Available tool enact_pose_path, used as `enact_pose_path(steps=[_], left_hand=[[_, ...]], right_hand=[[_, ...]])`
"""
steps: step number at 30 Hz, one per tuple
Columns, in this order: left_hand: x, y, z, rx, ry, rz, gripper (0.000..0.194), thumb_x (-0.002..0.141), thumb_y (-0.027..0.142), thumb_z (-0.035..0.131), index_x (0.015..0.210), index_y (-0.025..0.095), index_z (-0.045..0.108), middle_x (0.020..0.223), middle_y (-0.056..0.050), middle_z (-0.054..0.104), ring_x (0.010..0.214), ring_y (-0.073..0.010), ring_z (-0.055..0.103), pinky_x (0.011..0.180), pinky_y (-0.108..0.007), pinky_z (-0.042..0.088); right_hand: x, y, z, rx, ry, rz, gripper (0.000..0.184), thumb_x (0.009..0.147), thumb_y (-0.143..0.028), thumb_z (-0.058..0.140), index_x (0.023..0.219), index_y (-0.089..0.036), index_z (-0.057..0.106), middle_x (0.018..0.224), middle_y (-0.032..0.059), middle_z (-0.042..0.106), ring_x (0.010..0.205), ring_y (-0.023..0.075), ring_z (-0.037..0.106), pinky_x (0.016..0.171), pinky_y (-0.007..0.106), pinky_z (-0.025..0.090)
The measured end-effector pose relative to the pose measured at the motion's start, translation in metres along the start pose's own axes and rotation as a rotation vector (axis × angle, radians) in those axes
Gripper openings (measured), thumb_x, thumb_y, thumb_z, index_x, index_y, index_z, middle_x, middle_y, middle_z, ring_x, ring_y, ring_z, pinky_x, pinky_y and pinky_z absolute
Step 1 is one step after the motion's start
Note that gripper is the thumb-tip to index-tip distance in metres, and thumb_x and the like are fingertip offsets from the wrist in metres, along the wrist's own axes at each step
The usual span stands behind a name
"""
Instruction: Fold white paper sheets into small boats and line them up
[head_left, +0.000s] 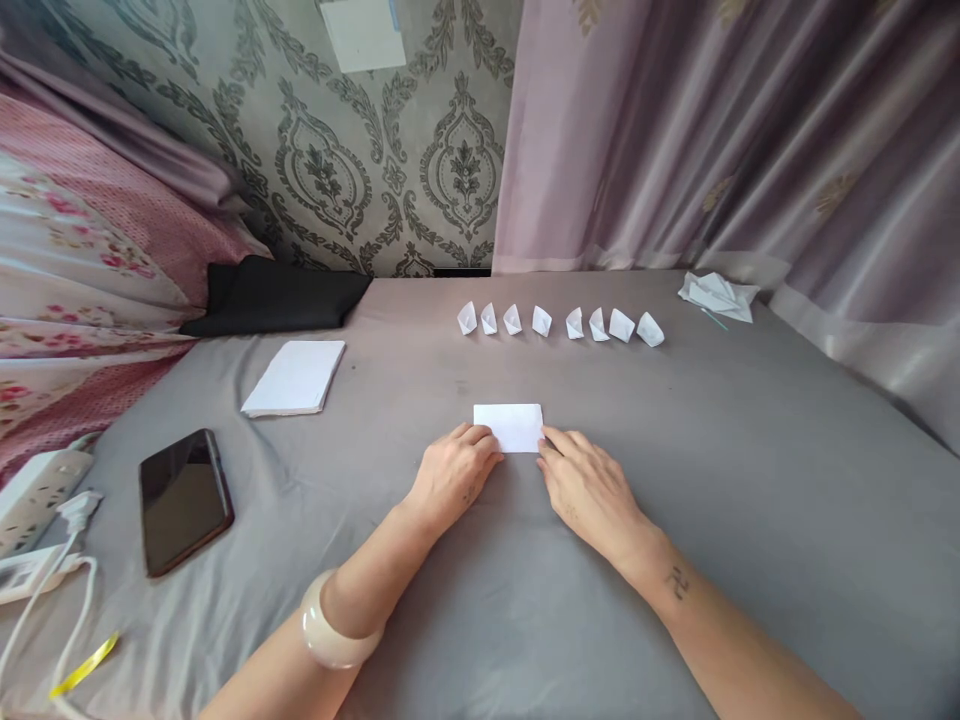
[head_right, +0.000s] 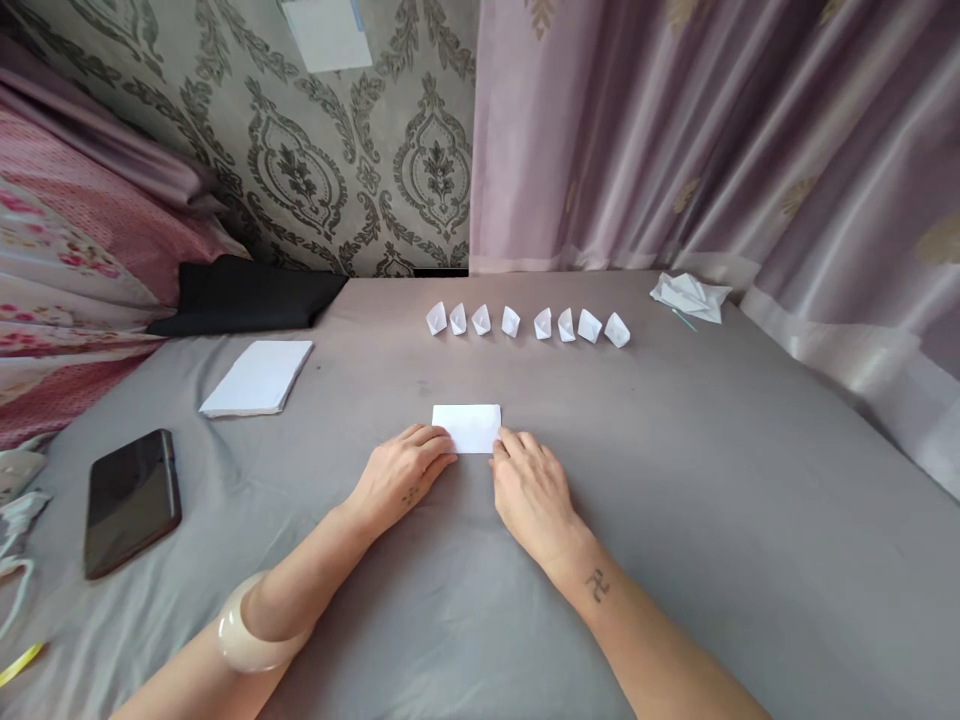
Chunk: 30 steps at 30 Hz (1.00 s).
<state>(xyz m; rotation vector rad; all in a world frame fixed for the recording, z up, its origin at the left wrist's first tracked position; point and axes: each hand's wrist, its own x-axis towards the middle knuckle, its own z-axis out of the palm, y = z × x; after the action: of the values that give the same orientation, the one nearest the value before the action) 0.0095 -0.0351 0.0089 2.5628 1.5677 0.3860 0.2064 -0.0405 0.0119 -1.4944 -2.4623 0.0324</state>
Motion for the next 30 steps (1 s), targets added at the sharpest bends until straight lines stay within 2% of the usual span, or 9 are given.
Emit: enact_pose_path(steps=[4,8,10,12,14,17,23,27,30], left_hand=[[0.006,-0.004,0.005,0.042,0.019,0.097,0.029,0.096,0.024,0.037,0.089,0.021,0.064,0.092,-0.008,0.064,0.084,-0.0205,0.057,0.073,-0.032,0.043],[0.009,-0.004,0.003,-0.145,0.162,0.059,0.027,0.094,0.025,0.039,0.086,0.019,0.065,0.09,-0.009,0.066,0.084,-0.0198,0.058,0.077,-0.033,0.042],[0.009,-0.002,0.0,-0.435,0.307,-0.108,0.025,0.092,0.031,0.044,0.087,0.019,0.066,0.089,-0.007,0.067,0.082,-0.0185,0.059,0.078,-0.031,0.042],[0.009,0.001,-0.002,-0.842,0.394,-0.331,0.026,0.089,0.039,0.051,0.085,0.018,0.066,0.08,-0.005,0.067,0.075,-0.016,0.058,0.072,-0.028,0.044],[0.009,0.004,-0.002,-1.229,0.38,-0.5,0.029,0.084,0.044,0.058,0.08,0.017,0.066,0.071,-0.002,0.064,0.066,-0.0131,0.056,0.065,-0.025,0.043],[0.009,0.009,-0.001,-1.54,0.263,-0.578,0.031,0.078,0.046,0.065,0.078,0.015,0.067,0.068,-0.001,0.064,0.063,-0.0109,0.055,0.063,-0.023,0.043],[0.012,0.011,0.002,-1.612,0.166,-0.602,0.034,0.071,0.041,0.074,0.092,0.015,0.068,0.079,-0.003,0.071,0.068,-0.0127,0.062,0.064,-0.023,0.048],[0.012,0.004,0.005,-1.51,0.149,-0.624,0.033,0.073,0.041,0.071,0.087,0.011,0.069,0.073,-0.004,0.069,0.058,-0.0095,0.057,0.054,-0.02,0.045],[0.011,0.001,0.008,-1.475,0.152,-0.632,0.036,0.077,0.041,0.067,0.097,0.011,0.065,0.065,-0.001,0.065,0.054,-0.0102,0.056,0.053,-0.021,0.046]], right_hand=[[0.006,0.008,0.003,0.109,0.032,0.069,0.022,0.089,-0.019,0.046,0.095,-0.024,0.067,0.108,0.0067,0.066,0.095,0.0237,0.059,0.072,0.035,0.048],[0.014,0.012,0.006,0.392,0.146,0.211,0.032,0.085,-0.027,0.054,0.117,-0.024,0.058,0.118,0.0081,0.062,0.106,0.0247,0.058,0.081,0.036,0.049],[0.018,0.012,0.007,0.636,0.194,0.337,0.046,0.082,-0.035,0.059,0.126,-0.022,0.052,0.126,0.0108,0.057,0.113,0.0255,0.055,0.088,0.038,0.049],[0.022,0.011,0.005,0.969,0.135,0.451,0.057,0.079,-0.043,0.064,0.128,-0.02,0.049,0.128,0.012,0.056,0.115,0.025,0.055,0.09,0.039,0.049],[0.024,0.009,0.003,1.321,-0.017,0.489,0.056,0.079,-0.047,0.064,0.126,-0.019,0.051,0.122,0.0116,0.062,0.109,0.0236,0.06,0.089,0.038,0.049],[0.025,0.004,0.001,1.613,-0.169,0.501,0.045,0.078,-0.049,0.065,0.11,-0.017,0.062,0.1,0.0091,0.071,0.088,0.0212,0.066,0.078,0.035,0.051],[0.024,0.0,0.0,1.521,-0.127,0.586,0.034,0.069,-0.046,0.073,0.076,-0.014,0.065,0.065,0.0007,0.066,0.057,0.0119,0.057,0.055,0.025,0.043],[0.025,0.002,-0.001,1.498,-0.123,0.589,0.049,0.071,-0.042,0.072,0.11,-0.015,0.058,0.07,-0.0006,0.067,0.062,0.0137,0.06,0.058,0.026,0.046],[0.024,0.005,0.003,1.419,-0.048,0.568,0.064,0.074,-0.038,0.069,0.13,-0.021,0.043,0.069,-0.0036,0.066,0.059,0.0126,0.057,0.057,0.025,0.046]])
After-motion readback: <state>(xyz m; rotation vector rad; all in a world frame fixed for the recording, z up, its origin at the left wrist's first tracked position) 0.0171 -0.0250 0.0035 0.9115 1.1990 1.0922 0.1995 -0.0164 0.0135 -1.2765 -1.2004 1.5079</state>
